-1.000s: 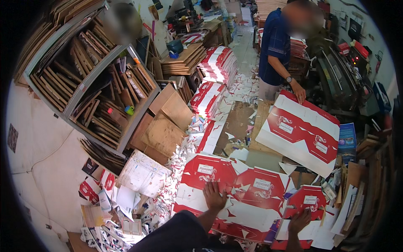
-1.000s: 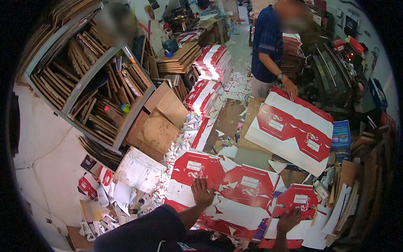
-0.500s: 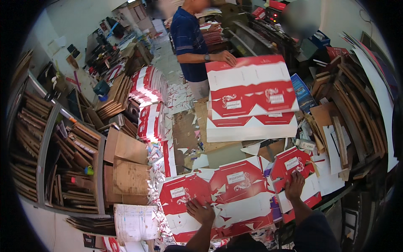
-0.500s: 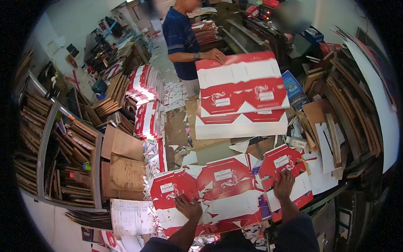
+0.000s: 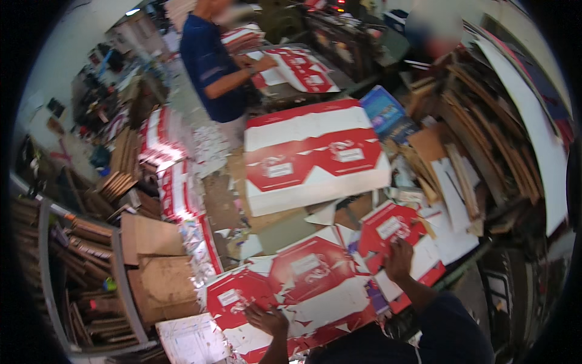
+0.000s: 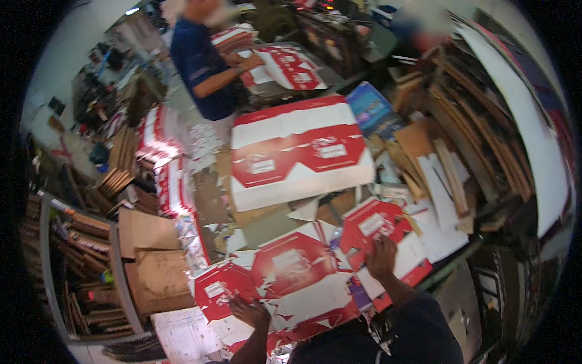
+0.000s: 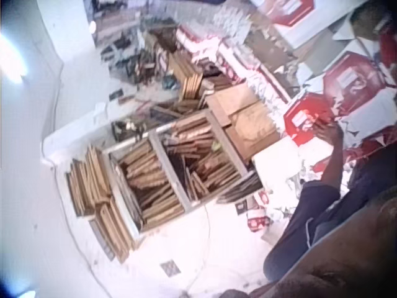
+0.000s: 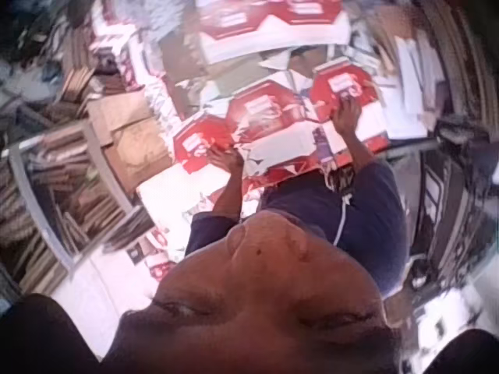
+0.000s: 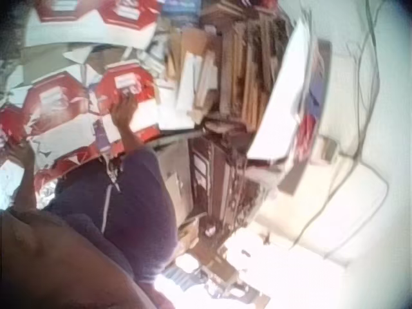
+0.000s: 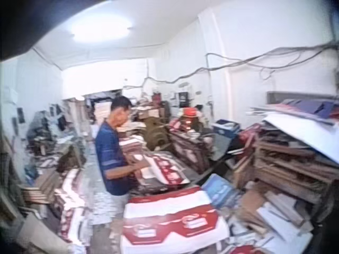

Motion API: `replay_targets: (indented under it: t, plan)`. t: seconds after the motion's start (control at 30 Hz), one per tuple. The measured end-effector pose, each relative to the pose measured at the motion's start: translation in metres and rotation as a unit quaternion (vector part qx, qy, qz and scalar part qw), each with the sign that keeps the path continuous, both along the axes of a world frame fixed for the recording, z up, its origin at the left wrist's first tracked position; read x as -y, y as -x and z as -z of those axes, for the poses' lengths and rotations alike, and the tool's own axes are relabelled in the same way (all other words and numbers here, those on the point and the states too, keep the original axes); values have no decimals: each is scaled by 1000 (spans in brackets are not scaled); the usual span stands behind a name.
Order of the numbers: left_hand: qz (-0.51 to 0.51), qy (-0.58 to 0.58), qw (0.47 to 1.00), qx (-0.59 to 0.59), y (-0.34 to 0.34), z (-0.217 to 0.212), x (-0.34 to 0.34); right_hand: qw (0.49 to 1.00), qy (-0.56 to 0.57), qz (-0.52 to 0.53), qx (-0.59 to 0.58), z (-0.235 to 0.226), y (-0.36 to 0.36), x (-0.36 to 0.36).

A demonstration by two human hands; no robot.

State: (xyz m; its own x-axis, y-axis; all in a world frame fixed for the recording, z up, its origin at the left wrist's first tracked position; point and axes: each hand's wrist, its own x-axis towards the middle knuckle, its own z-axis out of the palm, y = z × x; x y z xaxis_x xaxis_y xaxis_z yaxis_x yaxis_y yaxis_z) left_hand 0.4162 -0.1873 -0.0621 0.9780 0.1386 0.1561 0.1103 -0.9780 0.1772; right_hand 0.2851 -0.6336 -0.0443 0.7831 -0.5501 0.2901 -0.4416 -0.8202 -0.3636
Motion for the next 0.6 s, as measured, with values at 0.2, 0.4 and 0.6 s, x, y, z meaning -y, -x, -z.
replay_targets:
  t: [0.2,0.4,0.6]
  plan:
    - [-16,22,999,-28,-1,-14,5,995,-22,18,-94,-3,-1,-1]
    - [-27,15,999,-40,-2,-13,8,992,-33,17,-118,-9,-4,-1]
    - [-25,20,999,-44,1,-16,7,994,-12,8,-108,-2,0,0]
